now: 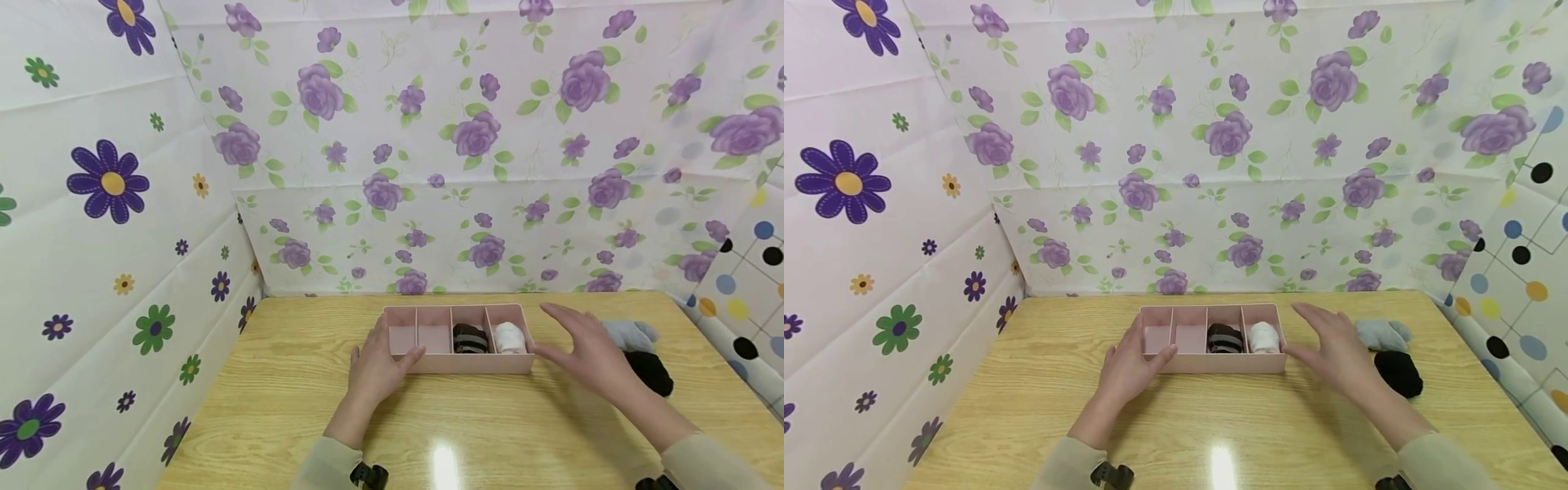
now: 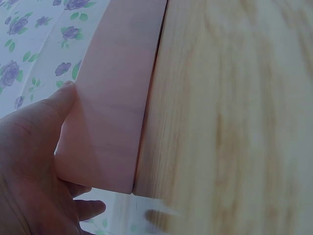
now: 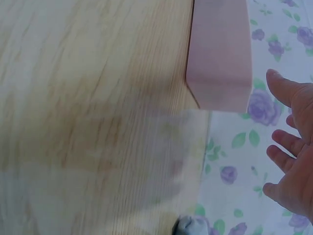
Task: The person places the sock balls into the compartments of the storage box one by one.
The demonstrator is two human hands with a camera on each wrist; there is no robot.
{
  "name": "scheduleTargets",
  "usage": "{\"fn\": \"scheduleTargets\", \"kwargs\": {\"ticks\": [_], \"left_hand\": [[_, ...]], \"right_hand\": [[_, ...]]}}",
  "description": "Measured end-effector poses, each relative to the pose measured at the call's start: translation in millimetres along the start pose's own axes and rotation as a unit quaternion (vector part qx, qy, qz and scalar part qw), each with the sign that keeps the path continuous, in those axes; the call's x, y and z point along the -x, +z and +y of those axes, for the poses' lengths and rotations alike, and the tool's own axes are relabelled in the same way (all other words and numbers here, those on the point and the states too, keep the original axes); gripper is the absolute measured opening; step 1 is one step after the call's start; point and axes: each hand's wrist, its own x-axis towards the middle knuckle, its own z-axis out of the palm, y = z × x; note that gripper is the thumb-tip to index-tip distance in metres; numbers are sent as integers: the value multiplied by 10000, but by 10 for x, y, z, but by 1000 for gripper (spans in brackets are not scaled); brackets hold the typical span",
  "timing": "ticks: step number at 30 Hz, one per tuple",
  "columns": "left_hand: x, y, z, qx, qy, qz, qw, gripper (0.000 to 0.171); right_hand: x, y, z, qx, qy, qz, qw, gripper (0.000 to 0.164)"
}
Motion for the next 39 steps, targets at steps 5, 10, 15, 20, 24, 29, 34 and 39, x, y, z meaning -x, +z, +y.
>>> {"fn": "scheduleTargets", "kwargs": {"ticks": [5, 10, 15, 20, 24, 29, 34, 39], "left_hand": [[7, -1, -4, 26, 42, 20, 10000, 115], [2, -4, -7, 38, 26, 18, 10000, 116], [3, -4, -1, 24, 11, -1, 10000, 116], [7, 2, 1, 56, 36, -21, 10000, 115], [5, 8, -3, 13, 42, -12, 10000, 115], [4, 7, -4, -12, 37, -4, 10000, 115], [5, -5, -1, -7, 20, -8, 10000, 116], [8, -5, -3, 16, 0, 12, 10000, 115]], "right_hand": [[66, -58, 92, 79, 57, 36, 9999, 83], [121, -128, 175, 207, 96, 42, 9997, 85], [190, -176, 264, 352, 202, 18, 9992, 87], [276, -227, 342, 410, 261, 59, 9988, 88], [335, -259, 407, 377, 308, 93, 9988, 88], [393, -304, 493, 534, 238, 191, 9981, 86], [461, -337, 589, 564, 316, 185, 9977, 85], [537, -353, 690, 504, 412, 105, 9978, 85]]}}
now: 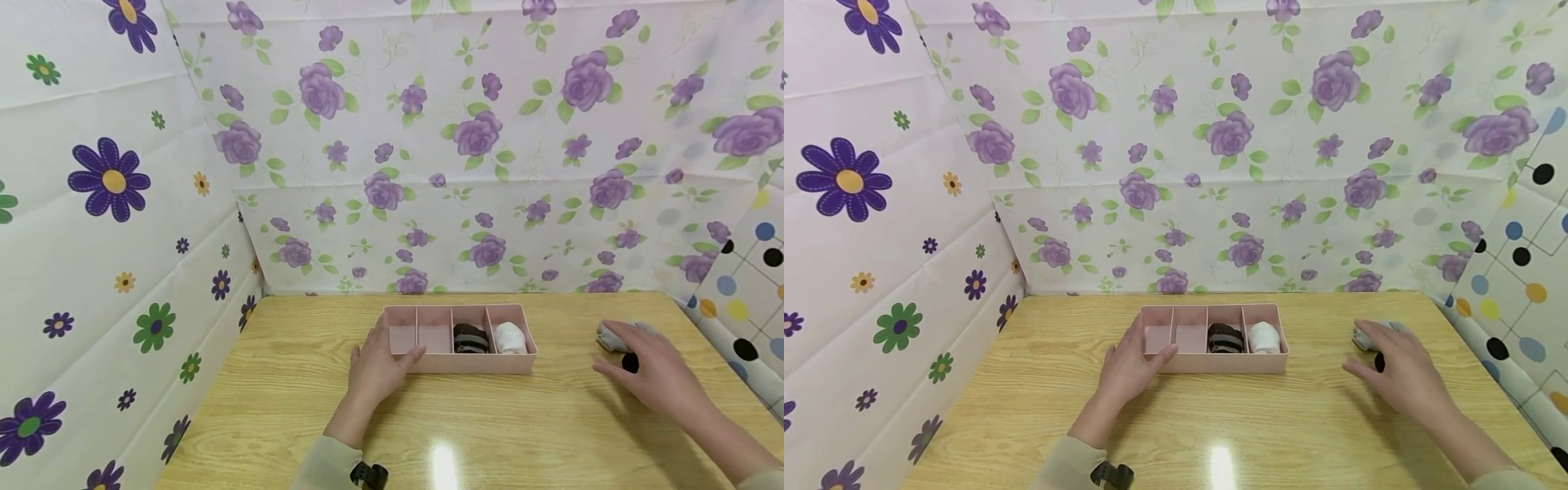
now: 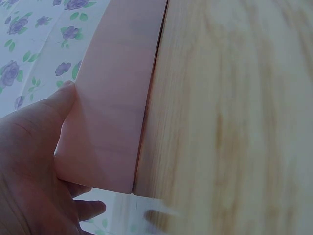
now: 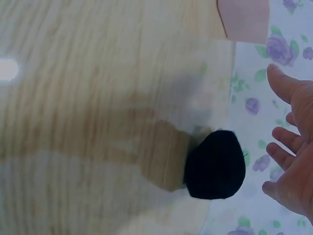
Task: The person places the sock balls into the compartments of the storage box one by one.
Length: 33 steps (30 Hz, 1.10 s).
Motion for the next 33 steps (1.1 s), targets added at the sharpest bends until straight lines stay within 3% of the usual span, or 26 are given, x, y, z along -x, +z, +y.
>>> {"fn": "scheduleTargets", "kwargs": {"ticks": [10, 17, 26, 33], "left_hand": [[6, 10, -1, 35, 39, 28, 10000, 115], [7, 6, -1, -14, 41, 45, 10000, 115], [9, -3, 3, 55, 41, 46, 10000, 114], [5, -11, 9, 70, 35, 45, 10000, 114]], "right_hand": [[172, -41, 191, 2, 170, -190, 9997, 89], [279, -41, 300, 284, 309, -321, 9986, 97], [369, -55, 391, 219, 665, -707, 9950, 104], [421, -34, 496, 112, 656, -931, 9934, 110]]}}
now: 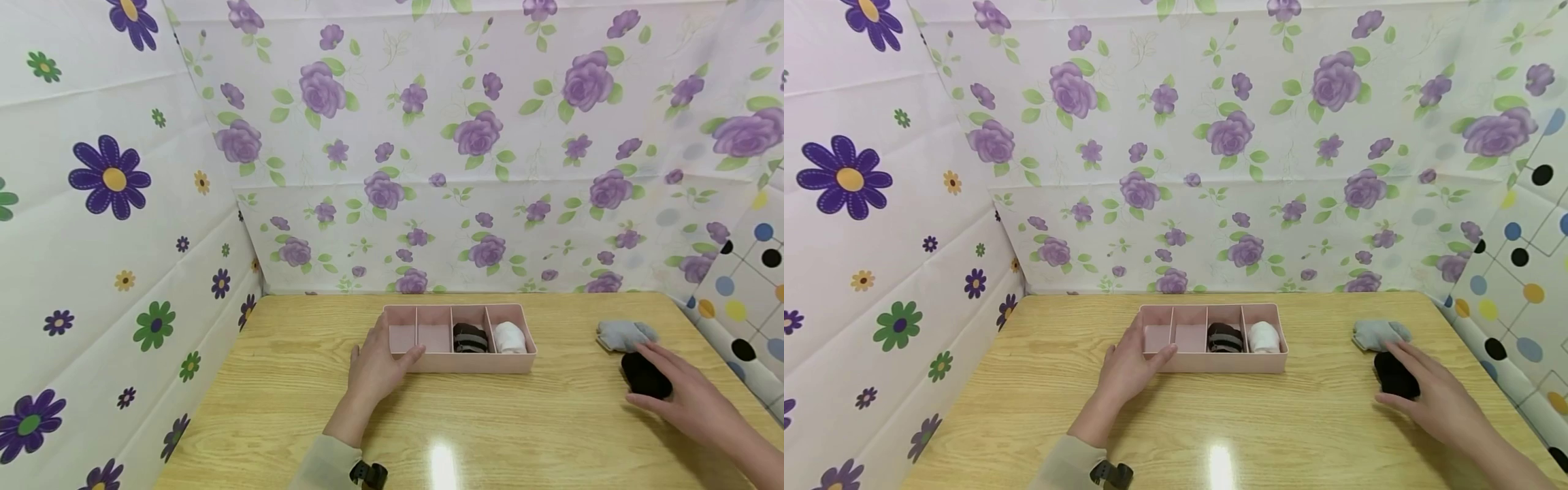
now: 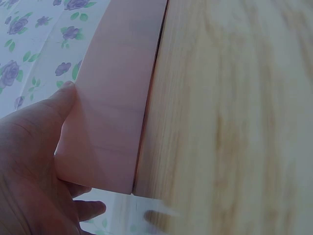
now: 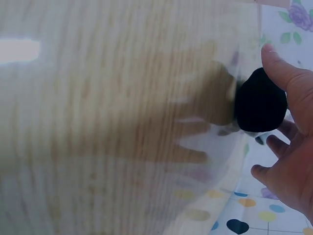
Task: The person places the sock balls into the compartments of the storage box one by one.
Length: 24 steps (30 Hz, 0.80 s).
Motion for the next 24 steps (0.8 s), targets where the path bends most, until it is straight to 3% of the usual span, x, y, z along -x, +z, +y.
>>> {"fn": "scheduleTargets", "kwargs": {"ticks": [7, 17, 24], "left_hand": [[-2, 4, -6, -14, -6, -27, 10000, 115], [-9, 8, -11, 9, 3, -26, 10000, 114], [0, 4, -7, 9, 53, 16, 10000, 114]], "right_hand": [[36, -7, 51, -25, 174, -323, 9993, 115], [72, 56, 139, -122, 96, -202, 9997, 108], [70, 25, 152, 126, 57, -83, 9999, 98]]}}
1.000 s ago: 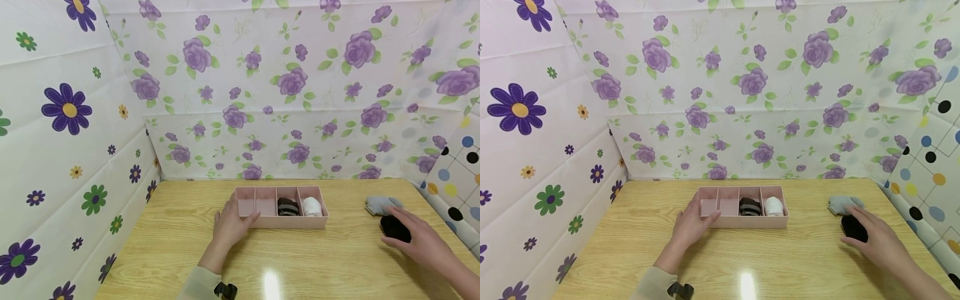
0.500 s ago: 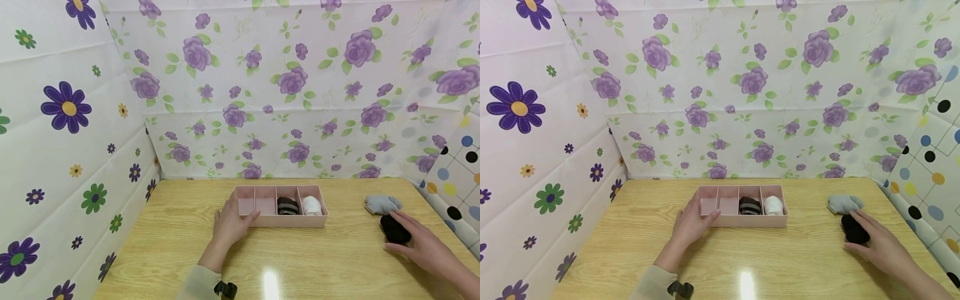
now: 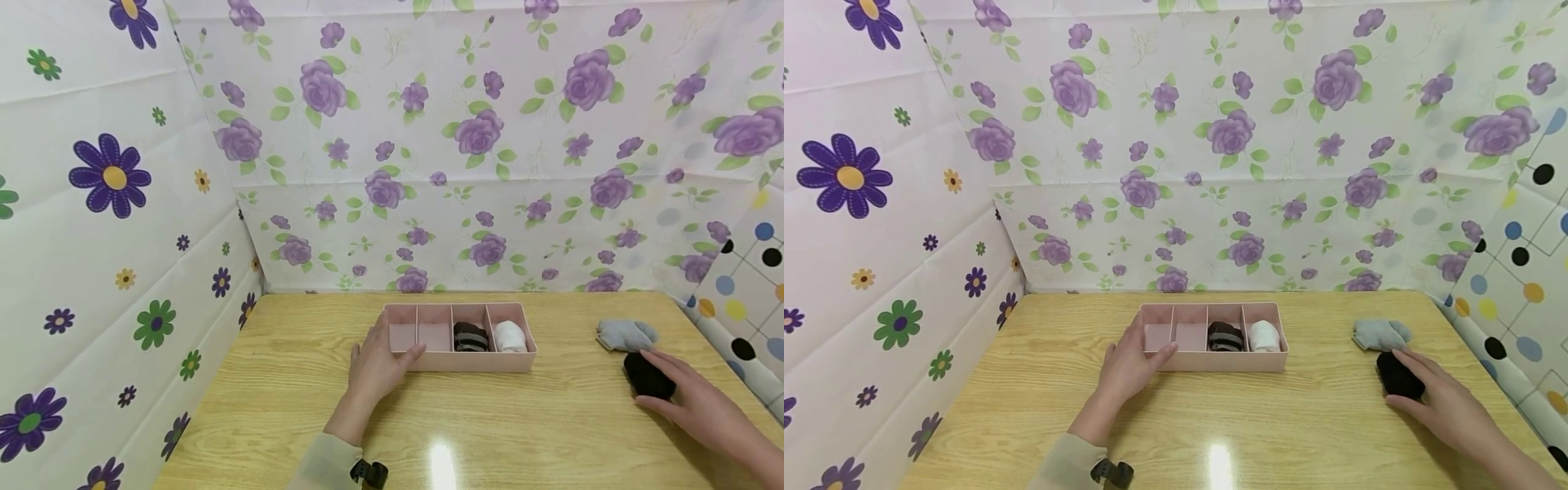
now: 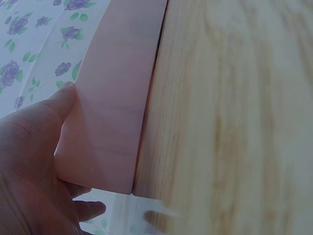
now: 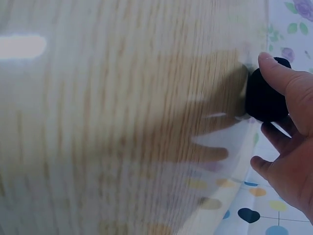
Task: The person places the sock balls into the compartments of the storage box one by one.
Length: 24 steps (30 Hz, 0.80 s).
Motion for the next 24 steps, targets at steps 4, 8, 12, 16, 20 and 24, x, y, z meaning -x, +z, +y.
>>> {"fn": "scheduleTargets", "kwargs": {"ticks": [4, 8, 12, 16, 20, 24], "left_hand": [[-3, 2, -5, -13, -12, -7, 10000, 114], [-6, 0, -7, -76, -57, -40, 9999, 114], [-12, 10, -15, -85, -51, -45, 9999, 115], [-17, 19, -24, -67, -42, -44, 10000, 116], [-16, 12, -18, -111, -49, -72, 9999, 116], [-18, 11, -18, -120, -49, -75, 9999, 116]], "right_hand": [[-12, -4, -9, 49, 90, -30, 9999, 98], [-26, -4, -10, 64, 218, -87, 9997, 99], [-46, -13, 2, 112, 341, -130, 9993, 100], [-61, -17, 3, 201, 419, -116, 9989, 95], [-64, -23, -13, 258, 460, -67, 9986, 93], [-61, -36, -44, 242, 502, -35, 9984, 94]]}}
